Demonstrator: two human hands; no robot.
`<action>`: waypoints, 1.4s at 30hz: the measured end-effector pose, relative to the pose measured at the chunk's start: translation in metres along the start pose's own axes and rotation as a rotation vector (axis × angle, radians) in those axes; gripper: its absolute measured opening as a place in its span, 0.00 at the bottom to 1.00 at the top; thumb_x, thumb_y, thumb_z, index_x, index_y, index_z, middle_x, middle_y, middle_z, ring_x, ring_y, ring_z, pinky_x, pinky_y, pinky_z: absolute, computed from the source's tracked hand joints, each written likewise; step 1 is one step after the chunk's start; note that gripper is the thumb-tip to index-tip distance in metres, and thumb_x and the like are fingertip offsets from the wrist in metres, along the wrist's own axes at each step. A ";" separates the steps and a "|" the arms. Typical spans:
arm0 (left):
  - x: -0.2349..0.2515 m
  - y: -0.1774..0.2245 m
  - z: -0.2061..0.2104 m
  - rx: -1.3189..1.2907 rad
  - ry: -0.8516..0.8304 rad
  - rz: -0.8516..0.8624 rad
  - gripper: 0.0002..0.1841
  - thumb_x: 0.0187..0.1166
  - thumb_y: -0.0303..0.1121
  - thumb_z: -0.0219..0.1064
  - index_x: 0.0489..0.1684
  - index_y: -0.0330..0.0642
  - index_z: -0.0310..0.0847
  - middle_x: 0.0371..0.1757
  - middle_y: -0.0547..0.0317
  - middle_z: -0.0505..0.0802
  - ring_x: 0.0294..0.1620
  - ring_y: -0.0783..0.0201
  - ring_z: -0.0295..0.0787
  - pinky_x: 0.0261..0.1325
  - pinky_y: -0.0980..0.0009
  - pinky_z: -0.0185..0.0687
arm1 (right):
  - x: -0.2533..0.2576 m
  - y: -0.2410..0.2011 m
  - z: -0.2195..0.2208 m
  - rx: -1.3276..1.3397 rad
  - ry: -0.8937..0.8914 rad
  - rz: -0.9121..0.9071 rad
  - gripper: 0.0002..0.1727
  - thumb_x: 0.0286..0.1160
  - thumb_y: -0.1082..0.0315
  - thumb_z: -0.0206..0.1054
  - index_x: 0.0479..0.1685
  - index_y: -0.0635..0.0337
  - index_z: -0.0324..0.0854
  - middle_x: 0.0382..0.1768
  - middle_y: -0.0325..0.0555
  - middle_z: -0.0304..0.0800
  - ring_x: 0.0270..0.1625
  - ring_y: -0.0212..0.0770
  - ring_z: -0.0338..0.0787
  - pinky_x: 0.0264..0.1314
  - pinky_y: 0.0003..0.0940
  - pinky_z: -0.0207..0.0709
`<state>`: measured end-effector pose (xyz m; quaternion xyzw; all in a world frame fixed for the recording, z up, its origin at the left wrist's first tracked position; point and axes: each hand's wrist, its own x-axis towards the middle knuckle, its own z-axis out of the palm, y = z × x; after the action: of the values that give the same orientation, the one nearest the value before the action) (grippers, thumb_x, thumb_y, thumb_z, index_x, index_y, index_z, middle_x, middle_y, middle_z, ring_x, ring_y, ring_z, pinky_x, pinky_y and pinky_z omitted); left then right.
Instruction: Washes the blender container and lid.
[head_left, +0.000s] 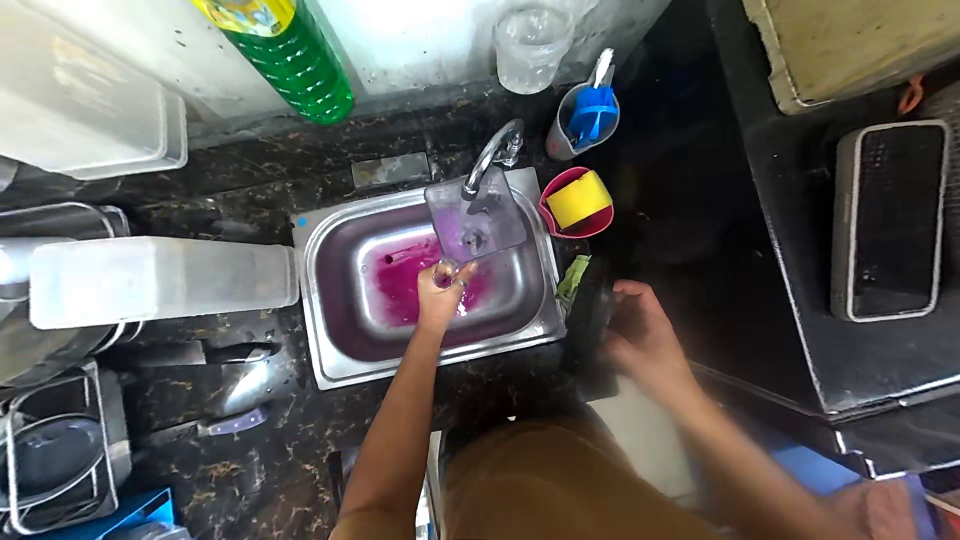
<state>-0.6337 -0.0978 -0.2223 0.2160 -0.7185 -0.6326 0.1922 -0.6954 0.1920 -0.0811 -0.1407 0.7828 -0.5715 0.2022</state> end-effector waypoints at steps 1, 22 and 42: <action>-0.004 0.002 0.002 -0.028 -0.009 -0.018 0.13 0.68 0.32 0.81 0.19 0.47 0.81 0.23 0.68 0.88 0.25 0.75 0.83 0.33 0.73 0.83 | 0.000 -0.001 -0.001 0.004 -0.007 -0.005 0.32 0.62 0.62 0.73 0.69 0.61 0.70 0.45 0.38 0.85 0.43 0.31 0.86 0.44 0.26 0.83; 0.014 0.141 -0.043 0.720 -0.532 -0.409 0.27 0.87 0.55 0.56 0.48 0.36 0.85 0.33 0.47 0.89 0.35 0.51 0.88 0.45 0.45 0.85 | -0.011 0.002 -0.028 0.056 -0.069 0.043 0.33 0.64 0.57 0.74 0.71 0.59 0.72 0.50 0.44 0.87 0.46 0.34 0.89 0.45 0.32 0.86; 0.055 0.226 -0.045 1.487 -0.604 -0.961 0.27 0.72 0.56 0.73 0.44 0.34 0.90 0.42 0.40 0.93 0.43 0.46 0.88 0.51 0.41 0.80 | 0.037 -0.010 0.077 0.168 0.230 -0.344 0.41 0.59 0.65 0.77 0.76 0.65 0.62 0.56 0.55 0.83 0.52 0.43 0.87 0.54 0.42 0.85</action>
<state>-0.6704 -0.1416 0.0073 0.3838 -0.7917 -0.0515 -0.4725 -0.6910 0.1075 -0.0974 -0.1888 0.7149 -0.6729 0.0224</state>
